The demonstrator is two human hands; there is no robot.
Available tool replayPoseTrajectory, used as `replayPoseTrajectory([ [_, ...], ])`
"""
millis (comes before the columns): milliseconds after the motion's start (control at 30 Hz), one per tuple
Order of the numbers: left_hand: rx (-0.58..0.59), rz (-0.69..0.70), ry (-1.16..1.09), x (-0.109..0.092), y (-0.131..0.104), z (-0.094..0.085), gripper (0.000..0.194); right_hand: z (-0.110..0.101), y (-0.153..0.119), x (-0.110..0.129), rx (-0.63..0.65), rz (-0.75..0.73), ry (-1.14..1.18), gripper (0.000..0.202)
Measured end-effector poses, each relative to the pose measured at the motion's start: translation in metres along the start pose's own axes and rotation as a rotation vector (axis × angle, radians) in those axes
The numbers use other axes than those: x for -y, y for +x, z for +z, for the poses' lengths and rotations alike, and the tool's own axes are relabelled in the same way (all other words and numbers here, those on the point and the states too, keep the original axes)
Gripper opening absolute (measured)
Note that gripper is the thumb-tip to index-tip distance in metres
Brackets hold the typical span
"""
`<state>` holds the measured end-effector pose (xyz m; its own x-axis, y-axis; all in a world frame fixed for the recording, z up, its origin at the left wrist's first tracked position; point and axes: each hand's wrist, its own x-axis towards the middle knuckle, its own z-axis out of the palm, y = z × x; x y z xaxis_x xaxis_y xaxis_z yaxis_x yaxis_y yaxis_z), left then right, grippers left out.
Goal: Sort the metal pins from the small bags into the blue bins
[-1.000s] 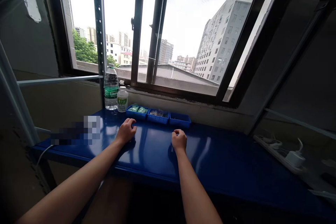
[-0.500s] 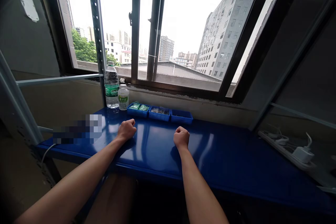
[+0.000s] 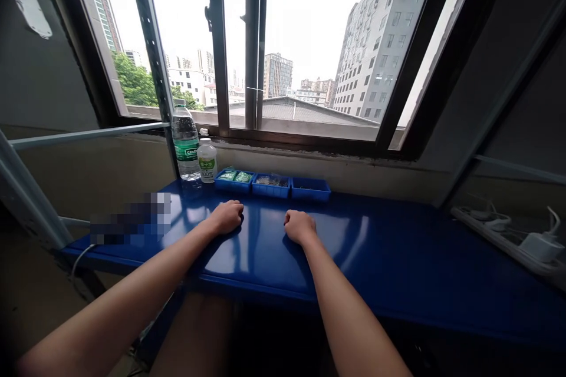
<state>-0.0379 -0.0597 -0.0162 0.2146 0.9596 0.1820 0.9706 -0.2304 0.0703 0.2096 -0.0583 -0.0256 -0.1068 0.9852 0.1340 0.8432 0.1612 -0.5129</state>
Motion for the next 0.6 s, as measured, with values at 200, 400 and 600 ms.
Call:
replayPoseTrajectory([
  [200,0.161,0.014,-0.005,0.007,0.029,-0.005,0.022,-0.01,0.026,0.007,0.158,-0.035,-0.066,0.015],
  [400,0.248,0.066,-0.062,0.017,0.048,-0.012,0.02,-0.016,0.048,-0.014,0.368,-0.009,0.097,0.018],
  [600,0.08,0.052,-0.15,0.031,0.046,-0.002,0.028,-0.015,0.041,-0.033,-0.36,-0.065,0.158,0.03],
])
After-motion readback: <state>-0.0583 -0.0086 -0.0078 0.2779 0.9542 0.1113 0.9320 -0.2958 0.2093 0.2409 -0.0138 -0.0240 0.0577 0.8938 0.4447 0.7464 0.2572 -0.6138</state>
